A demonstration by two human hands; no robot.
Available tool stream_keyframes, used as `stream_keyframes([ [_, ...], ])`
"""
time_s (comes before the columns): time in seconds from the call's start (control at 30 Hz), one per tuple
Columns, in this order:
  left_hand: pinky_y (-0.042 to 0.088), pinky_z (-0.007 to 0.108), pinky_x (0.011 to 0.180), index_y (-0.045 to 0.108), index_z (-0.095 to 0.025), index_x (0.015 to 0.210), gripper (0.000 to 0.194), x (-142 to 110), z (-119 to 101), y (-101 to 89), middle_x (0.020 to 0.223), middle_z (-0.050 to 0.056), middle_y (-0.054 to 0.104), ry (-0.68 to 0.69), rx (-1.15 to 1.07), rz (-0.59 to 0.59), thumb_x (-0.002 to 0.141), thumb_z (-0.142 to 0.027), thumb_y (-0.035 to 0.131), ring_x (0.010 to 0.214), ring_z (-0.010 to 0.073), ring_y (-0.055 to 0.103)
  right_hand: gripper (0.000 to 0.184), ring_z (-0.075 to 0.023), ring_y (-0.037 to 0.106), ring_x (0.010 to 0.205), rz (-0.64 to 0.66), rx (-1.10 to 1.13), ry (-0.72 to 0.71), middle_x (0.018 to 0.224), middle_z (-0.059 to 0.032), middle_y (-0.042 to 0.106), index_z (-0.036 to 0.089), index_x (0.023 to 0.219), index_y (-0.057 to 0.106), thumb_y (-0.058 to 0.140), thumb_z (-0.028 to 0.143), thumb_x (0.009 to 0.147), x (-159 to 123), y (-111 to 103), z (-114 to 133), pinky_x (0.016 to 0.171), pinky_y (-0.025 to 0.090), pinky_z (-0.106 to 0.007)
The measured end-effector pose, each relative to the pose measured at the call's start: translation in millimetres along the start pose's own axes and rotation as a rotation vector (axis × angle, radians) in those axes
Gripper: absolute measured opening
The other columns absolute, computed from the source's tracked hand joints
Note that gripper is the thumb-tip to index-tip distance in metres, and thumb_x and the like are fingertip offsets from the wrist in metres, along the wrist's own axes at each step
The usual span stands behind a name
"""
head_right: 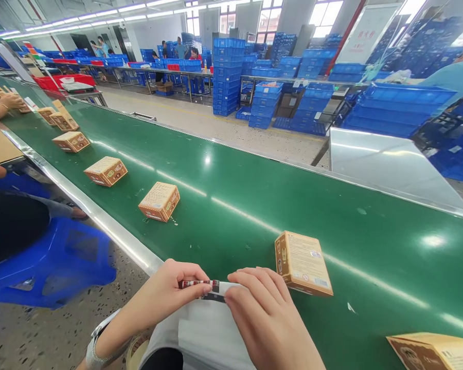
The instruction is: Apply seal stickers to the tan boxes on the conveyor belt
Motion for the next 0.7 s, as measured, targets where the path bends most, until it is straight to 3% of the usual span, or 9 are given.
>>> stream_keyframes([
  [0.13, 0.037, 0.023, 0.059, 0.078, -0.019, 0.080, 0.019, -3.3, 8.3, -7.5, 0.067, -0.002, 0.067, 0.006, 0.016, -0.011, 0.087, -0.032, 0.066, 0.061, 0.0118, 0.049, 0.013, -0.0254, 0.072, 0.099, 0.026, 0.255, 0.352, 0.109, -0.0047, 0.075, 0.029, 0.090, 0.071, 0.062, 0.035, 0.097, -5.0, -2.2, -29.8, 0.081, 0.060, -0.034],
  [0.23, 0.042, 0.024, 0.063, 0.078, -0.020, 0.082, 0.015, -10.6, 16.6, -16.5, 0.080, 0.001, 0.076, 0.059, 0.022, 0.012, 0.087, -0.029, 0.066, 0.070, 0.0137, 0.059, 0.032, -0.0301, 0.070, 0.107, -0.010, 0.471, 0.712, 0.116, -0.0082, 0.075, 0.028, 0.098, 0.078, 0.067, 0.056, 0.090, -2.4, 8.3, -56.1, 0.086, 0.061, -0.038],
  [0.33, 0.049, 0.025, 0.068, 0.078, -0.023, 0.081, 0.013, -18.5, 24.3, -31.4, 0.113, 0.006, 0.077, 0.122, 0.027, -0.012, 0.086, -0.029, 0.067, 0.103, 0.0223, 0.067, 0.053, -0.0336, 0.067, 0.112, -0.065, 0.687, 0.961, 0.122, -0.0108, 0.073, 0.027, 0.110, 0.079, 0.071, 0.069, 0.078, 13.0, 27.6, -71.4, 0.095, 0.056, -0.046],
  [0.4, 0.053, 0.028, 0.072, 0.077, -0.024, 0.079, 0.015, -21.6, 29.5, -43.1, 0.138, 0.006, 0.067, 0.154, 0.046, -0.057, 0.086, -0.031, 0.066, 0.132, 0.0294, 0.055, 0.057, -0.0352, 0.064, 0.116, -0.096, 0.806, 1.017, 0.122, -0.0108, 0.073, 0.026, 0.104, 0.081, 0.078, 0.069, 0.068, 31.3, 41.5, -74.2, 0.097, 0.053, -0.048],
  [0.47, 0.056, 0.034, 0.077, 0.075, -0.023, 0.079, 0.017, -22.5, 35.4, -54.3, 0.152, 0.006, 0.053, 0.166, 0.085, -0.125, 0.088, -0.033, 0.064, 0.146, 0.0338, 0.039, 0.053, -0.0361, 0.061, 0.119, -0.129, 0.910, 1.045, 0.123, -0.0108, 0.072, 0.024, 0.094, 0.083, 0.085, 0.063, 0.057, 51.6, 55.7, -73.6, 0.093, 0.053, -0.046],
  [0.57, 0.054, 0.046, 0.095, 0.072, -0.022, 0.079, 0.020, -21.8, 44.3, -66.4, 0.160, 0.006, 0.041, 0.164, 0.145, -0.210, 0.092, -0.033, 0.060, 0.153, 0.0363, 0.025, 0.045, -0.0348, 0.062, 0.114, -0.201, 0.985, 1.072, 0.119, -0.0114, 0.074, 0.022, 0.083, 0.083, 0.088, 0.053, 0.051, 77.0, 78.3, -71.8, 0.086, 0.054, -0.042],
  [0.7, 0.044, 0.057, 0.111, 0.070, -0.022, 0.078, 0.020, -21.8, 53.1, -69.9, 0.163, 0.004, 0.036, 0.155, 0.177, -0.175, 0.093, -0.031, 0.061, 0.155, 0.0371, 0.017, 0.036, -0.0329, 0.065, 0.109, -0.257, 0.992, 1.087, 0.113, -0.0130, 0.075, 0.020, 0.076, 0.082, 0.086, 0.047, 0.053, 94.0, 110.4, -70.0, 0.077, 0.055, -0.038],
])
Point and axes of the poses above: each hand's wrist, its own x-axis towards the middle knuckle, its own y-axis out of the palm, z = x × y, the point moved 3 cm from there along x, towards the middle knuckle
